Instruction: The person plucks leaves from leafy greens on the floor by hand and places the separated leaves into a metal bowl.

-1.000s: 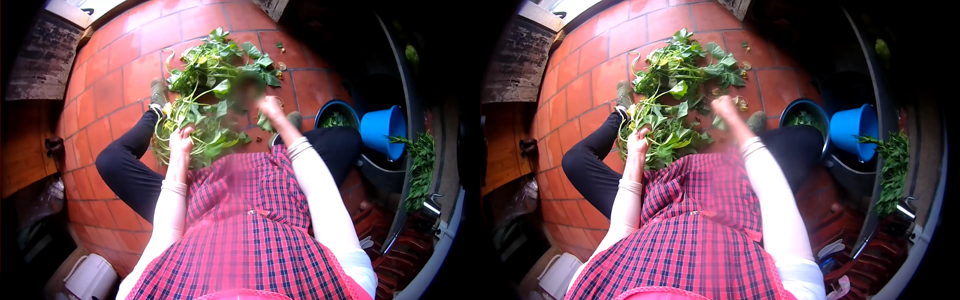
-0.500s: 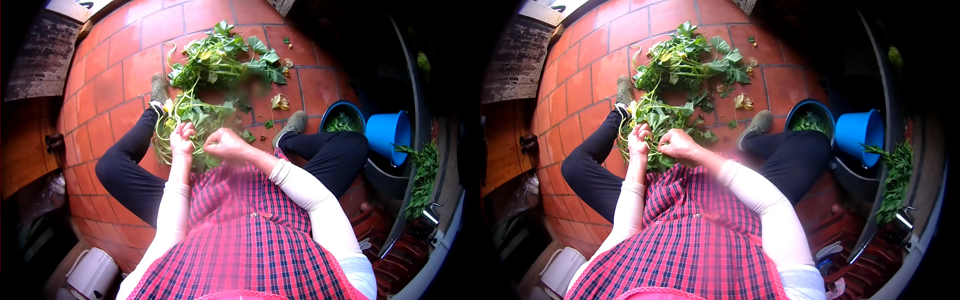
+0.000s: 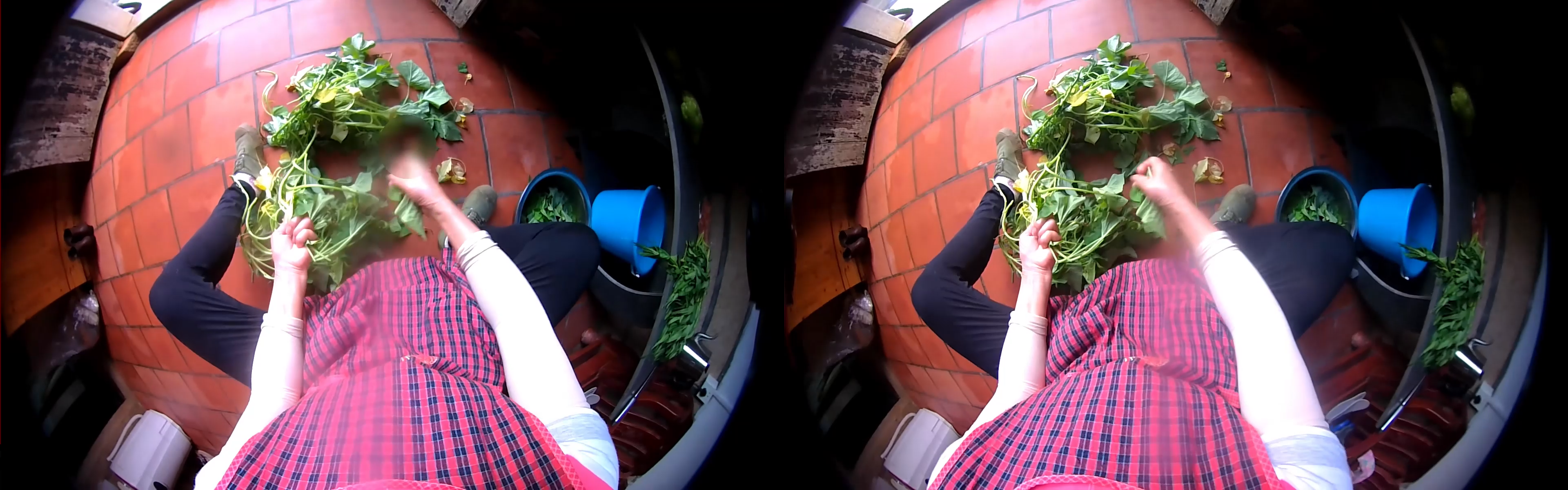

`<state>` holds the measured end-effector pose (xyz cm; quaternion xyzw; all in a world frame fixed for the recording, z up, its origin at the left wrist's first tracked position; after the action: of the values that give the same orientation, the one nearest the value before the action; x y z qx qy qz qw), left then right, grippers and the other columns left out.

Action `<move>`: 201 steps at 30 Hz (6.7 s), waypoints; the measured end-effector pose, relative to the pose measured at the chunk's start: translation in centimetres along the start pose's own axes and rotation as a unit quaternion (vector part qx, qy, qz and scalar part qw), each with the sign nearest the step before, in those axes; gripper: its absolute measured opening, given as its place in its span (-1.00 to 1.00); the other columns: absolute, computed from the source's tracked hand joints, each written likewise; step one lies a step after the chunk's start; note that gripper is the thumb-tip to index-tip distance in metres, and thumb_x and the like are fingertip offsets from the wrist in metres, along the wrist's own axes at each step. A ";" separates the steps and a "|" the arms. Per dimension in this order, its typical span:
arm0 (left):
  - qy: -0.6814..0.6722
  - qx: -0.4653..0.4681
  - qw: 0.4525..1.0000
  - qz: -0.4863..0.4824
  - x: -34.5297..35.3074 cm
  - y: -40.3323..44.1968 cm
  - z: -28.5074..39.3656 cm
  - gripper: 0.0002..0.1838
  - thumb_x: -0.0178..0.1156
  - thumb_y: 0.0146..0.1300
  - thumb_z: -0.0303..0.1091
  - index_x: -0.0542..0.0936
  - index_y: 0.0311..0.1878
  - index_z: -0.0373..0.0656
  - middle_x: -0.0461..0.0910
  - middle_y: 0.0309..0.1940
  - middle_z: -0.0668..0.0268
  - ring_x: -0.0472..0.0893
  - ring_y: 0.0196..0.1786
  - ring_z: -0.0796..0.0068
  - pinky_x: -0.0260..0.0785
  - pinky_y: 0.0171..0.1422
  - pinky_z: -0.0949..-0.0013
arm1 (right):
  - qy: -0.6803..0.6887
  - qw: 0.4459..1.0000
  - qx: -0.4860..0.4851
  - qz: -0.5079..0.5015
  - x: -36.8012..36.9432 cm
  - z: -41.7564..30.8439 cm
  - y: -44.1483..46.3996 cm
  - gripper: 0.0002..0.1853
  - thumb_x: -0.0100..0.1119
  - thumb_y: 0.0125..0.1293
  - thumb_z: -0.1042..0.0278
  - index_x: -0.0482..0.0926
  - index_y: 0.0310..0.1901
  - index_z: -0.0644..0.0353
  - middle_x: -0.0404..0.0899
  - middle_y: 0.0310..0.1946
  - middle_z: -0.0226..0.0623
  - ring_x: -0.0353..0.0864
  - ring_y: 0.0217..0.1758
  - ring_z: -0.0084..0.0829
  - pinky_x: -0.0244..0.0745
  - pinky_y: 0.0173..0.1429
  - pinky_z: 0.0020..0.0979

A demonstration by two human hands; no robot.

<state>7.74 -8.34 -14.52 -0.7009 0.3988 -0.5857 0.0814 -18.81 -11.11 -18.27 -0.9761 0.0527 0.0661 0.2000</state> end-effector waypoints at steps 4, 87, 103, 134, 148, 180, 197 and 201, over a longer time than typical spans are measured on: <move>-0.011 -0.005 1.000 0.015 0.2 -0.4 -0.3 -0.72 -0.10 0.32 -0.35 0.25 -0.55 -0.11 0.10 -0.67 0.47 0.03 -0.67 0.65 -0.16 -0.70 0.58 | -0.154 0.968 -0.184 -0.079 6.2 -5.0 -2.4 -0.61 0.21 0.10 0.23 0.54 -0.04 0.19 0.57 -0.07 -0.16 0.59 -0.15 -0.37 0.45 -0.04 -0.39; 0.408 -0.026 0.912 0.028 4.8 1.5 -7.4 -0.62 0.18 0.12 -0.58 0.38 0.03 -0.38 0.52 -0.15 0.09 0.54 -0.20 0.39 0.47 -0.17 0.53 | -0.114 0.965 0.045 -0.231 -7.7 -17.0 -5.7 -0.81 0.21 0.13 0.35 0.61 -0.30 0.30 0.60 -0.45 -0.36 0.52 -0.43 -0.66 0.42 -0.31 -0.60; -0.029 -0.313 0.946 -0.084 5.0 -0.7 -11.0 -0.72 -0.02 0.18 -0.55 0.41 -0.01 -0.35 0.45 -0.40 0.25 0.48 -0.36 0.48 0.43 -0.20 0.51 | -0.036 0.989 -0.017 -0.143 -3.9 -17.7 -10.2 -0.85 0.14 0.20 0.38 0.60 -0.36 0.29 0.59 -0.50 -0.39 0.53 -0.44 -0.66 0.41 -0.34 -0.62; 0.195 0.004 0.958 0.212 -7.1 5.6 -9.3 -0.86 -0.08 0.26 -0.49 0.34 -0.12 -0.21 0.50 -0.16 0.04 0.52 -0.25 0.24 0.46 -0.10 0.23 | 0.401 0.816 0.399 -0.119 5.3 0.0 -11.2 -0.79 0.20 0.18 0.36 0.55 -0.23 0.32 0.61 -0.34 -0.22 0.62 -0.38 -0.42 0.58 -0.28 -0.37; 0.401 -0.089 0.909 0.071 -5.8 5.7 -8.2 -0.68 0.17 0.09 -0.34 0.51 -0.13 -0.35 0.52 -0.27 0.33 0.50 -0.31 0.62 0.33 -0.29 0.60 | 0.383 0.850 0.320 -0.169 5.5 -3.2 -11.4 -0.80 0.14 0.15 0.50 0.52 -0.17 0.32 0.59 -0.29 -0.22 0.62 -0.25 -0.40 0.56 -0.11 -0.37; 0.269 0.071 0.959 0.051 -3.1 5.8 -6.7 -0.85 0.05 0.20 -0.53 0.37 -0.16 -0.18 0.51 -0.15 0.12 0.48 -0.39 0.47 0.43 -0.28 0.55 | 0.249 0.936 0.243 -0.050 7.4 -5.0 -10.7 -0.71 0.40 0.03 0.18 0.56 -0.42 0.22 0.54 -0.48 -0.45 0.44 -0.49 -0.66 0.32 -0.42 -0.58; 0.106 -0.006 0.987 0.124 -2.5 4.7 -7.9 -0.87 -0.15 0.14 -0.68 0.26 -0.43 -0.21 0.25 -0.60 0.34 0.16 -0.65 0.63 -0.04 -0.69 0.62 | -0.331 0.918 -0.118 0.182 -0.1 -6.8 -8.3 -0.85 0.12 0.00 0.32 0.47 -0.52 0.22 0.53 -0.55 -0.09 0.57 -0.44 -0.11 0.46 -0.35 -0.15; 0.177 0.036 0.975 0.127 -3.0 4.7 -7.2 -0.95 -0.11 0.27 -0.55 0.34 -0.24 -0.28 0.38 -0.42 0.20 0.19 -0.65 0.61 0.01 -0.69 0.60 | -0.432 0.855 -0.289 -0.003 4.1 -13.0 -12.5 -0.76 0.18 0.04 0.12 0.47 -0.46 0.12 0.50 -0.51 -0.27 0.56 -0.49 -0.22 0.46 -0.45 -0.26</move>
<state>-0.81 -7.04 -17.36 -0.5264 0.4711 -0.6994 0.1086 -11.78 -5.14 -2.27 -0.8636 -0.0628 0.4924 -0.0880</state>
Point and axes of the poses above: each hand's wrist, its own y-axis towards the middle knuckle, its own x-axis out of the palm, z = x × y, the point moved 7 cm from there along y, towards the middle knuckle
